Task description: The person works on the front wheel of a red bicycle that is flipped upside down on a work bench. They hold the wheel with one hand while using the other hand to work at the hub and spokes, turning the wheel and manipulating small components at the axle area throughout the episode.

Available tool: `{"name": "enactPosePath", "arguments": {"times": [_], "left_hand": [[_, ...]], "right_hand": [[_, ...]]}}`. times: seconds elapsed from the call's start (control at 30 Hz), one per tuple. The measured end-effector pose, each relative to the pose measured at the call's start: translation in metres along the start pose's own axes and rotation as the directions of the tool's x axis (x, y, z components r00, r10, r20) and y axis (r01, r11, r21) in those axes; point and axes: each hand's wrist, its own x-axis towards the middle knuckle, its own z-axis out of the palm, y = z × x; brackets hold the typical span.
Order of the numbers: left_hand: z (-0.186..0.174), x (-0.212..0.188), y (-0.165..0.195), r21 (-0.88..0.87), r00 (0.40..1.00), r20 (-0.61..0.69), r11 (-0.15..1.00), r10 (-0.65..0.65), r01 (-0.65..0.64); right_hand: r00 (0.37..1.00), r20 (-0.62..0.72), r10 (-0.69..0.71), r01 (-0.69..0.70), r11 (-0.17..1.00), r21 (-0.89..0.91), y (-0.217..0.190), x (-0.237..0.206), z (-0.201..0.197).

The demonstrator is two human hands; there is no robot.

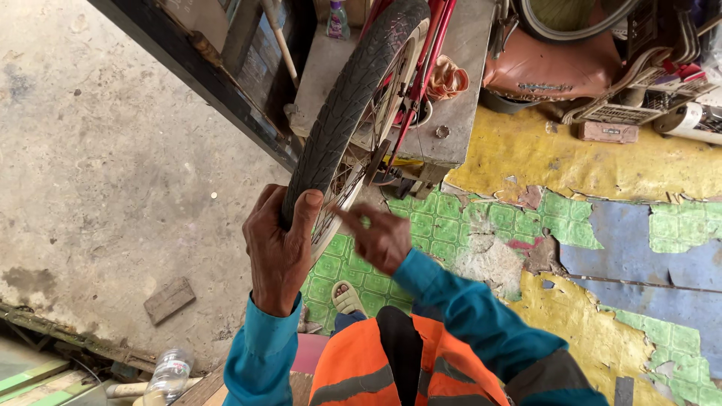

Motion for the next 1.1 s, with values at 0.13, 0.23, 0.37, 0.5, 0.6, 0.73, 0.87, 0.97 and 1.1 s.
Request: {"name": "enactPosePath", "arguments": {"times": [0.13, 0.23, 0.37, 0.5, 0.6, 0.73, 0.87, 0.97, 1.1], "left_hand": [[0.001, 0.001, 0.004, -0.004, 0.999, -0.011, 0.999, 0.035, -0.035], [0.001, 0.003, 0.006, 0.017, 1.000, 0.003, 1.000, 0.002, -0.002], [0.001, 0.004, 0.008, 0.012, 1.000, -0.008, 1.000, 0.025, -0.025], [0.001, 0.005, 0.010, -0.015, 1.000, -0.003, 1.000, 0.003, -0.003], [0.002, 0.008, 0.009, -0.028, 1.000, 0.019, 1.000, 0.002, -0.002], [0.004, 0.009, 0.010, 0.023, 1.000, 0.011, 1.000, -0.004, 0.003], [0.004, 0.009, 0.012, 0.024, 1.000, -0.004, 1.000, -0.008, 0.008], [0.004, 0.010, 0.014, 0.011, 1.000, 0.008, 1.000, -0.024, 0.024], [0.004, 0.009, 0.016, 0.032, 1.000, 0.006, 0.999, -0.011, 0.011]], "right_hand": [[1.000, -0.002, 0.007, -0.007, 1.000, 0.003, 0.005, 0.002, -0.004], [0.997, -0.017, -0.082, 0.082, 0.996, 0.029, 0.009, 0.006, -0.008], [0.996, -0.087, -0.024, 0.020, 0.999, -0.036, 0.010, 0.010, -0.008], [0.997, -0.005, -0.070, 0.071, 0.996, 0.061, -0.002, -0.001, 0.002], [0.988, -0.028, -0.151, 0.153, 0.984, 0.085, 0.003, -0.006, 0.007], [0.998, -0.047, 0.033, -0.035, 0.999, -0.042, 0.017, -0.004, 0.008], [0.999, -0.009, -0.034, 0.035, 0.995, 0.088, -0.008, -0.013, 0.014], [0.991, -0.001, -0.134, 0.134, 0.985, 0.108, -0.016, -0.014, 0.014], [0.992, -0.106, -0.061, 0.065, 0.997, 0.038, 0.010, -0.001, 0.004]]}}
